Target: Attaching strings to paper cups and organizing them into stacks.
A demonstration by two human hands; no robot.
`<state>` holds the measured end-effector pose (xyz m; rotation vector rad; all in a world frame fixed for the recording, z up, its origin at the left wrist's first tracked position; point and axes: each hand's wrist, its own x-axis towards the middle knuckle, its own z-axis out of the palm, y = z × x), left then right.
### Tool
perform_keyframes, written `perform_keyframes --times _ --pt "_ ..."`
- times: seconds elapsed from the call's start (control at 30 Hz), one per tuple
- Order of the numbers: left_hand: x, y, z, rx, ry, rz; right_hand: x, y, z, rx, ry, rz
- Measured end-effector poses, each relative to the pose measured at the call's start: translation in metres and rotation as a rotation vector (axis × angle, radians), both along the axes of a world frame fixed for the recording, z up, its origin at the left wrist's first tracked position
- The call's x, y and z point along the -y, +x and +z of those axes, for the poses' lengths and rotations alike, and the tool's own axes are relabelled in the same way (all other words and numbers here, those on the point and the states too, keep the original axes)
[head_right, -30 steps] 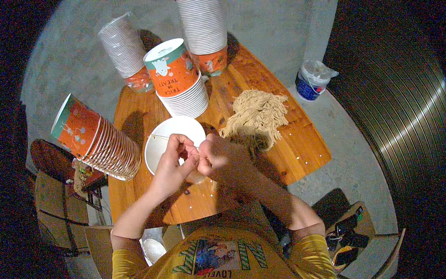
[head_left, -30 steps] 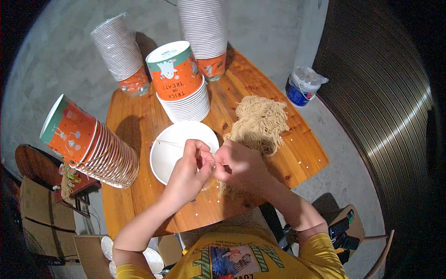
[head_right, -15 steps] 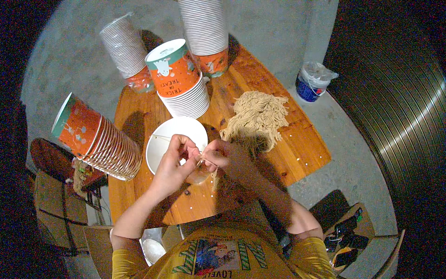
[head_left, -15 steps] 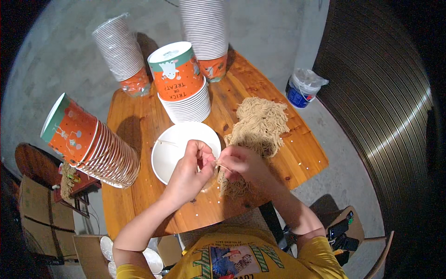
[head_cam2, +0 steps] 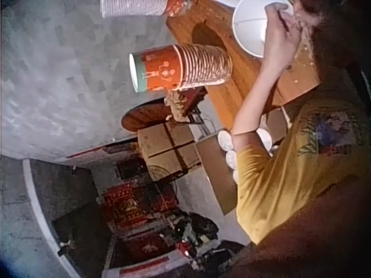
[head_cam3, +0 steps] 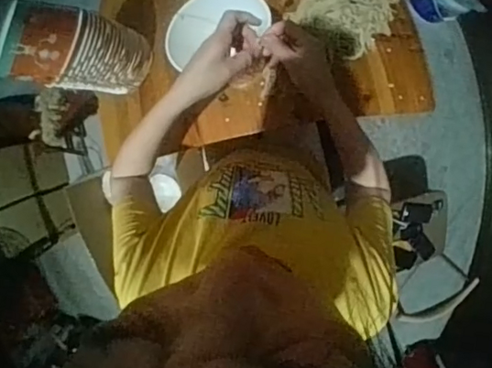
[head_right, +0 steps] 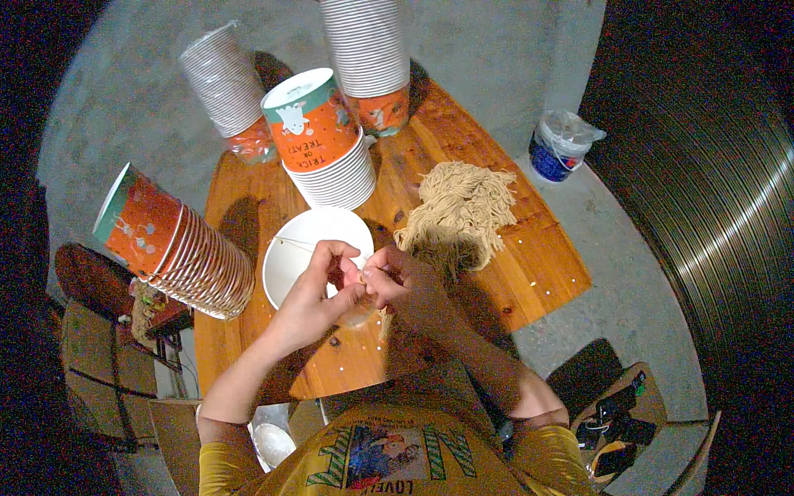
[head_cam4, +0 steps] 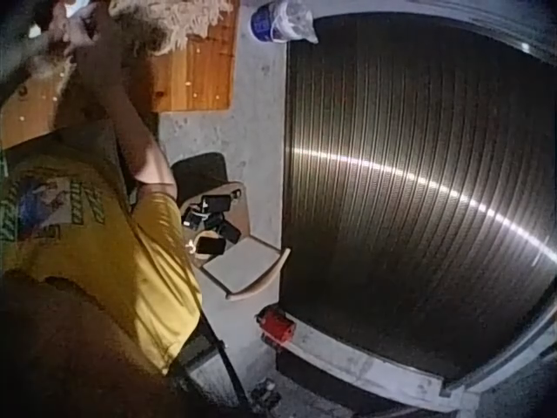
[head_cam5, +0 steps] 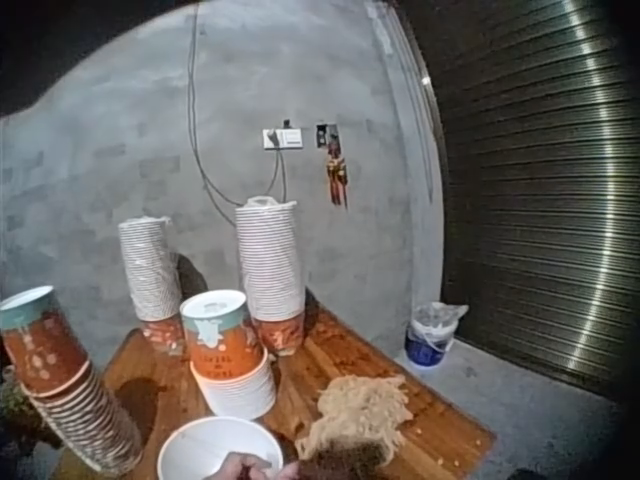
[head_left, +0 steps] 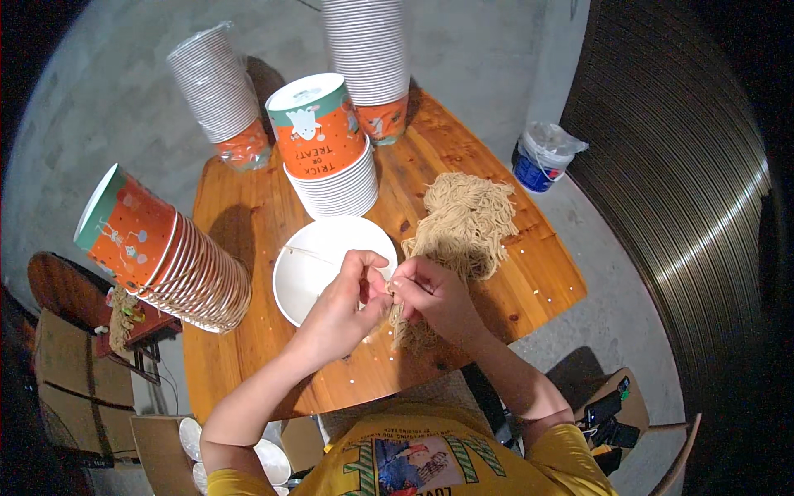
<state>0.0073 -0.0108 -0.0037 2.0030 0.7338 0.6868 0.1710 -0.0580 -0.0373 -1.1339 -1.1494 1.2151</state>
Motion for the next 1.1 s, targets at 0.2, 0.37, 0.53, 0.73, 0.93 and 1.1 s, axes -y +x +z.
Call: perform_keyframes --times 0.2,0.37,0.53,0.73,0.93,1.1 --pt "0.001 -0.002 0.008 -0.139 -0.024 0.047 0.002 0.000 -0.010 -0.008 0.012 -0.034" --pt "-0.001 -0.003 0.005 -0.196 0.330 0.058 0.009 0.004 -0.017 0.291 0.153 -0.059" --pt "-0.004 -0.005 0.003 -0.171 0.285 0.064 0.013 0.002 -0.013 0.365 0.320 -0.070" --pt "-0.003 -0.004 0.004 -0.160 0.207 0.068 0.013 0.005 -0.026 0.561 0.518 -0.104" --pt "-0.003 -0.003 0.006 -0.168 0.204 0.066 0.014 0.005 -0.031 0.686 0.627 -0.074" --pt "-0.002 -0.001 0.005 -0.161 0.321 0.088 0.016 0.002 -0.029 0.691 0.645 -0.066"
